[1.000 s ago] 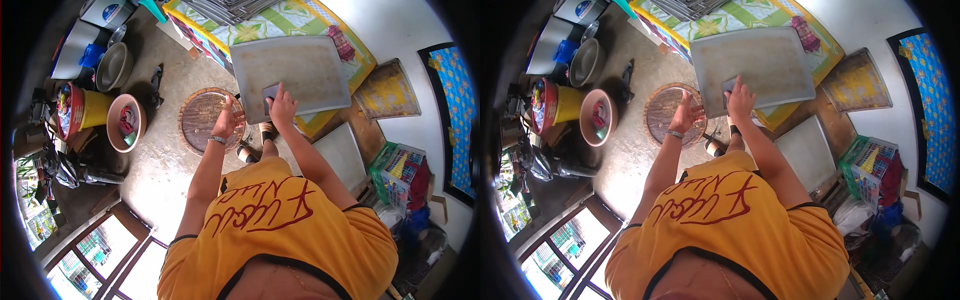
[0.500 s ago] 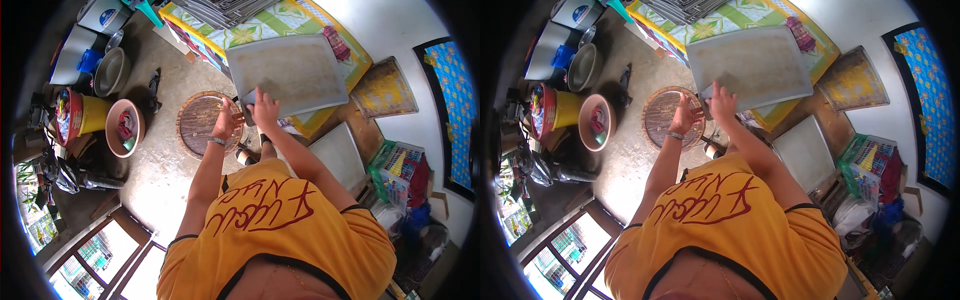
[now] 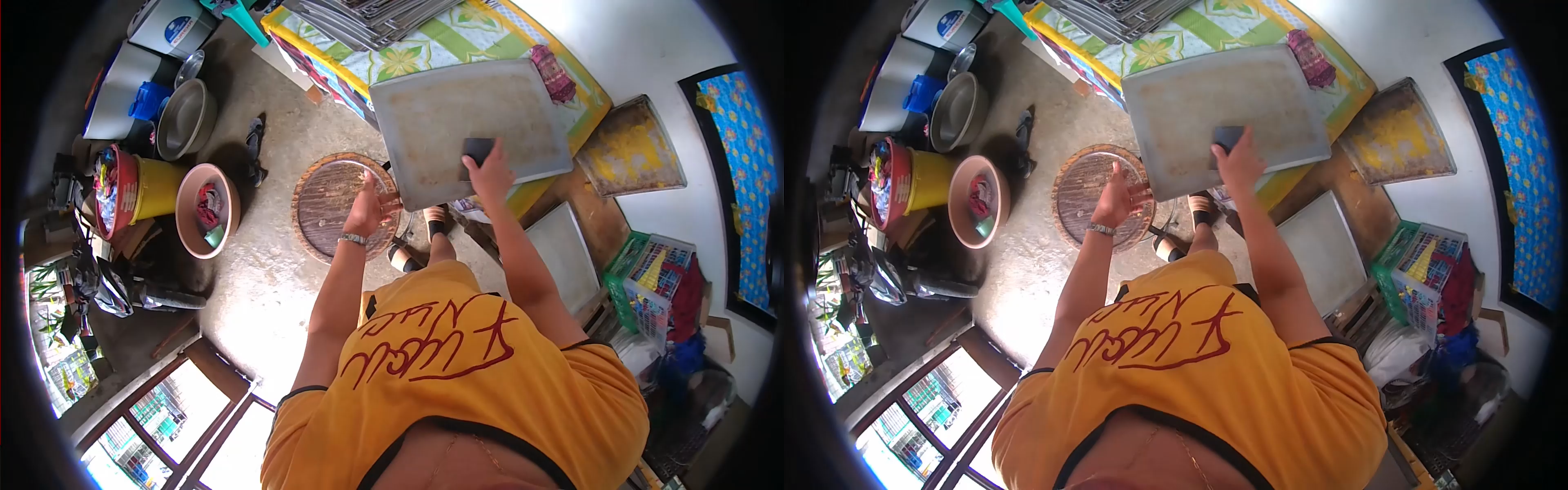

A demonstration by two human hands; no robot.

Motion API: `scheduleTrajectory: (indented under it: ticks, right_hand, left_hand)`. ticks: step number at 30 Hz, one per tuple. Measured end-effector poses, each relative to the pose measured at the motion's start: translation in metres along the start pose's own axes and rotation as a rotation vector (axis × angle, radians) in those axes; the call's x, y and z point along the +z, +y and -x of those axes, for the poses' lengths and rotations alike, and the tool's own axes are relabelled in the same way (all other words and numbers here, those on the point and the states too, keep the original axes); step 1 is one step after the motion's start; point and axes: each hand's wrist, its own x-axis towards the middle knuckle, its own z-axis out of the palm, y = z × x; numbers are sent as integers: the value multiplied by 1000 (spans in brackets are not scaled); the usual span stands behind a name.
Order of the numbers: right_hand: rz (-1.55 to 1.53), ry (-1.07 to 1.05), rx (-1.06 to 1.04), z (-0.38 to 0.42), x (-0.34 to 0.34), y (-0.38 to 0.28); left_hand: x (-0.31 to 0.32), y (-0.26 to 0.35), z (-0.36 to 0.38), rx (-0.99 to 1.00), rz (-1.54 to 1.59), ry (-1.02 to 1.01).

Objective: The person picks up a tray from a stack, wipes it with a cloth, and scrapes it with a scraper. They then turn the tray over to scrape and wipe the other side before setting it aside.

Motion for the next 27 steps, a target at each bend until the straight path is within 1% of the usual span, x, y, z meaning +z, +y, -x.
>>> scheduleTrajectory:
  ticks: [1, 2, 5, 8, 11, 12, 15, 16, 19, 20, 23, 25, 26, 27]
  right_hand:
    - [78, 1, 42, -4, -13, 2]
    - [80, -70, 71, -2, -11, -1]
    - [76, -206, -184, 36, 18, -43]
    - [60, -176, -416, 54, 23, -71]
    - [30, -34, -202, 17, 30, -36]
    - [59, 10, -117, 6, 15, -28]
    - [75, -93, -175, 12, 15, -40]
    - [79, -122, -254, 30, 24, -53]
    - [49, -193, -395, 58, 38, -77]
    - [6, -182, -335, 55, 41, -71]
    - [1, -103, -201, 29, 34, -43]
    - [0, -140, -132, 21, 17, -40]
    - [1, -154, -93, 19, 10, -39]
    - [23, -172, -166, 24, 17, -39]
  left_hand:
    - [1, -2, 3, 6, 33, -49]
    - [4, -4, 4, 11, 35, -38]
    - [14, -8, 1, 13, 44, -27]
    - [10, -11, -4, 22, 68, -28]
    - [10, -6, 1, 67, 109, -8]
    - [11, -7, 1, 77, 114, -9]
    - [12, -11, -3, 60, 102, -18]
    - [13, -12, -6, 50, 93, -23]
    - [8, -12, -9, 44, 71, -79]
    - [9, -12, -5, 47, 95, -72]
    - [22, -4, 12, 52, 168, -41]
    - [26, 0, 19, 45, 213, -7]
    - [25, -1, 17, 51, 182, 14]
    - [24, -2, 14, 56, 149, 29]
